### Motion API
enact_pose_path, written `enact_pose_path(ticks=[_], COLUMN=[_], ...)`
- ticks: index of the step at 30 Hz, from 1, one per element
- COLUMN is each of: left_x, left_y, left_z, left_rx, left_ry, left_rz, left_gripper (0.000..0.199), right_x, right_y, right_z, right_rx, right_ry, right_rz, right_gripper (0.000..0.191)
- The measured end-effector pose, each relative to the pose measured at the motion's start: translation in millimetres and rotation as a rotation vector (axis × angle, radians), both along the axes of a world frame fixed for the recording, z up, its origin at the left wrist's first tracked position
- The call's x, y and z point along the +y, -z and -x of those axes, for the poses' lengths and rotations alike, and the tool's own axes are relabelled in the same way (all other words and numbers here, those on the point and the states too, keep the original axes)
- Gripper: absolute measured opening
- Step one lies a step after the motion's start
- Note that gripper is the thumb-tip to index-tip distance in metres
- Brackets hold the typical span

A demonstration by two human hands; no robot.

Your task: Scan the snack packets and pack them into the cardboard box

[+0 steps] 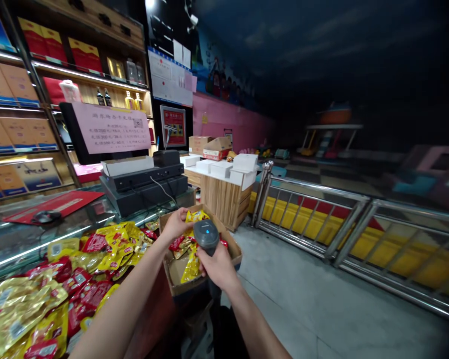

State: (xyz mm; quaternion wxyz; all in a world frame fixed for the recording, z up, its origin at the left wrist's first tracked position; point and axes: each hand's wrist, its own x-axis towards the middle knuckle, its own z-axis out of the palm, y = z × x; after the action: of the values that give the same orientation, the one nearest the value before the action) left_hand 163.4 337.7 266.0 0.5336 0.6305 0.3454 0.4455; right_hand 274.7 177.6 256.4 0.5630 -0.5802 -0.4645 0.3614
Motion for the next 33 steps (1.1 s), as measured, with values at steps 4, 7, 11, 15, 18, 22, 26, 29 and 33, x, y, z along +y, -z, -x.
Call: enact_pose_path(ticks=[4,7,11,15,18,22,26,29,33], left_x=[2,3,3,1,-1,1,4,5,7], left_y=[2.8,4.2,4.6,-0.4,-3.4,-0.4,3.2,3.3,3.2], left_z=[-20,-26,-27,-24,-21,-21,-20,-19,-18], left_rx=[-0.026,-0.019,0.014,0.085,0.119,0.038,0.026,0.018,0.006], left_ry=[0.052,0.062,0.064,0.036,0.038,0.086,0.078,0.090,0.104], left_rz=[0.023,0.008,-0.017,-0.106,-0.163,-0.048,-0.033,-0.028,-0.009], left_gripper=[0.053,0.049,0.044,0.038,0.035,0.042,0.044,0.045,0.048], right_x=[0,1,2,3,3,3,4,4,3], right_y=[-2.2,-2.6,-1.5,-1.8,-2.9,-2.8,-1.1,-1.1,-2.6], right_z=[-9,-13,-15,-14,-13,-12,-11,-11,-9], right_rx=[0.025,0.029,0.028,0.027,0.027,0.043,0.050,0.046,0.044], right_ry=[0.014,0.022,0.031,0.027,0.026,0.025,0.025,0.023,0.023], right_rz=[0.033,0.041,0.049,0.035,0.017,0.013,0.009,0.011,0.010], right_gripper=[0.015,0.014,0.013,0.014,0.015,0.016,0.018,0.017,0.017])
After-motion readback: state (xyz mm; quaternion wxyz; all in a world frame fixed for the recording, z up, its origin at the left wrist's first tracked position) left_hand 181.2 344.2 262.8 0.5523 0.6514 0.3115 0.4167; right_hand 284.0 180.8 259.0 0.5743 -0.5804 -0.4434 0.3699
